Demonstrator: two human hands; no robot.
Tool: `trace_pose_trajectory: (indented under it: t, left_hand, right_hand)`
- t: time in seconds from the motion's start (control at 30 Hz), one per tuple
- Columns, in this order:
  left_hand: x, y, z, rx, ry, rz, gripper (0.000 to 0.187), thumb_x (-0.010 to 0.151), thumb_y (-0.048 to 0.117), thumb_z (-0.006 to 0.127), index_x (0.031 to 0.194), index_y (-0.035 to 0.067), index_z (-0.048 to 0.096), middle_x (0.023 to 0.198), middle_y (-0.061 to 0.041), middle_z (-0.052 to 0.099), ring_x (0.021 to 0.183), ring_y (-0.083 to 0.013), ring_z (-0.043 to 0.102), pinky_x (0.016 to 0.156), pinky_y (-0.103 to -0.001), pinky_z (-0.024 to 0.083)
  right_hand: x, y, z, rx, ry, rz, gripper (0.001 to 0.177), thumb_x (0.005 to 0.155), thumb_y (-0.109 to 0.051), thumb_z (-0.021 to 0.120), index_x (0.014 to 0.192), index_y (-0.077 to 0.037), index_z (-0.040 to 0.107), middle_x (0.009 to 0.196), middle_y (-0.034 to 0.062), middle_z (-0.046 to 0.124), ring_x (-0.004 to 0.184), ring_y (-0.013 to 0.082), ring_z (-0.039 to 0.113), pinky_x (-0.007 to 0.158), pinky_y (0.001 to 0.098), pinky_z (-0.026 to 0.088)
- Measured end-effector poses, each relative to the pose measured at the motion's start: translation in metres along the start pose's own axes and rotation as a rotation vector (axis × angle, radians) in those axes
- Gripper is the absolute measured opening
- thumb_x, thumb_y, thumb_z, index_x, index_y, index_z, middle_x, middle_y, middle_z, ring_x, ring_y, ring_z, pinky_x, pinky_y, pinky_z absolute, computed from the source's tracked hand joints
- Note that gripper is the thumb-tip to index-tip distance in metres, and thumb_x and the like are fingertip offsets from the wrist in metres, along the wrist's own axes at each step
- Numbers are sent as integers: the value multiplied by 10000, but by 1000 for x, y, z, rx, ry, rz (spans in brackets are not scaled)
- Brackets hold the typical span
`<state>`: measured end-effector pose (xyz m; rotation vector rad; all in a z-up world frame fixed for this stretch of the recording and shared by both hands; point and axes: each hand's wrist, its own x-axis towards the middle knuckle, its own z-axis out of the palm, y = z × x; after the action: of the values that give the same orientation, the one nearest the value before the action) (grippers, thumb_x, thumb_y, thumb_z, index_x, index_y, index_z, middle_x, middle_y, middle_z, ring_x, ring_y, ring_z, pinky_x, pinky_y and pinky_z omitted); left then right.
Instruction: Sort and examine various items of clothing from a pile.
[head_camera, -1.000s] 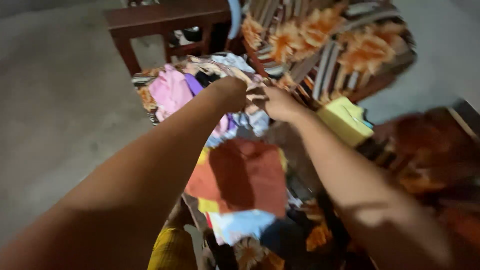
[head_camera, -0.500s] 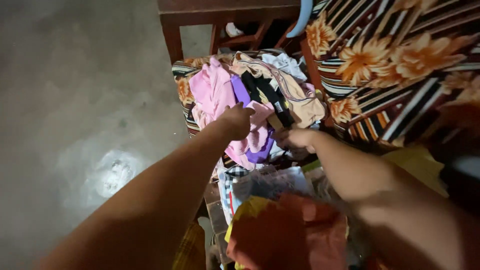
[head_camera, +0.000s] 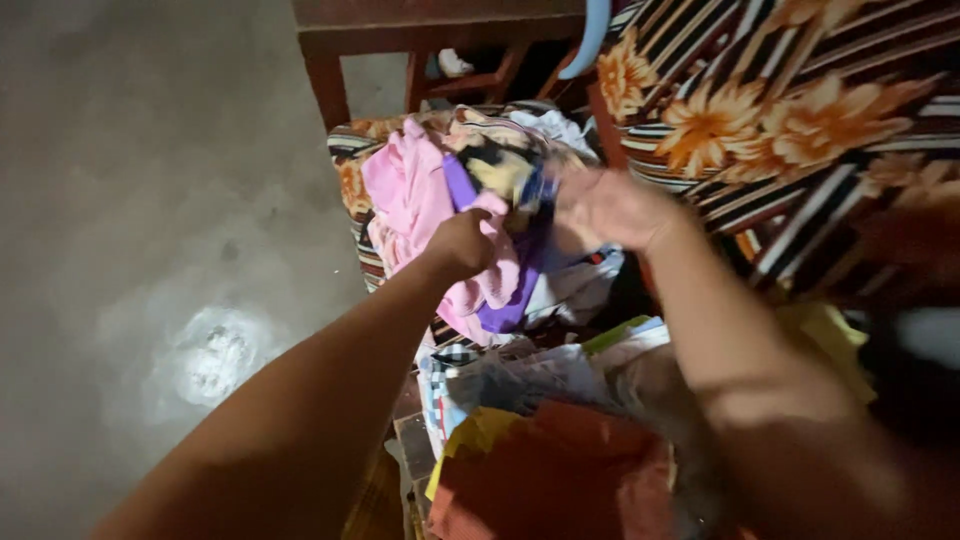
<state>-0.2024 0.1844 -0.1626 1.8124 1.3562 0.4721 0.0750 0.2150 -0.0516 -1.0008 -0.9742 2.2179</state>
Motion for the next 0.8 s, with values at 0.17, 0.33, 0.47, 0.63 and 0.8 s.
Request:
trace_pose_trajectory:
  t: [0.17,0.33,0.47,0.63,0.8]
  left_hand:
    - [25,80,-41,-891,-146,-476,503,941,436,525,1321,111,580,1024,-223,720,925,-391,693,788,-575,566]
    - [29,152,-106,-1921,-274,-490,733,898,693,385,1249,63,519,1003,-157,635,981,-379,659,737,-578,613]
    - [42,186,-140,-1877,-494,95,520,1021,403,571,1348,0,597,1155,-209,697,1020,-350,677,761,-434,582]
    - [-61,276,-223,-1643,-404,272,518,966,452,615,1317,73,639,1220,-156,702,1047,-289,707,933,-446,603]
    - [-84,264,-231,-925,-81,-17,617,906,580,610,1132,23,750,1004,-138,810,872,-279,765,857,-490,628]
  right_hand:
    - [-51,-88,85,23,-4,-398,256,987,-154,703,1237,-103,721,1262,12,699,1227,176,663,1238,480,428]
    - [-88,-100,130,15,-149,-572,221,1030,-217,679,1109,-38,782,1328,162,704,1221,279,683,1157,487,476]
    - [-90,-90,154,-117,58,-268,264,1064,-213,609,1199,-5,700,1273,195,683,1115,306,689,1061,526,498]
    - [-75,-80,197,7,114,-295,484,1059,-370,598,1330,30,580,1239,161,693,1143,303,680,1110,514,497]
    - [-88,-92,236,139,-58,-714,538,1131,-469,609,1346,24,607,1117,125,642,1088,277,618,1005,435,461]
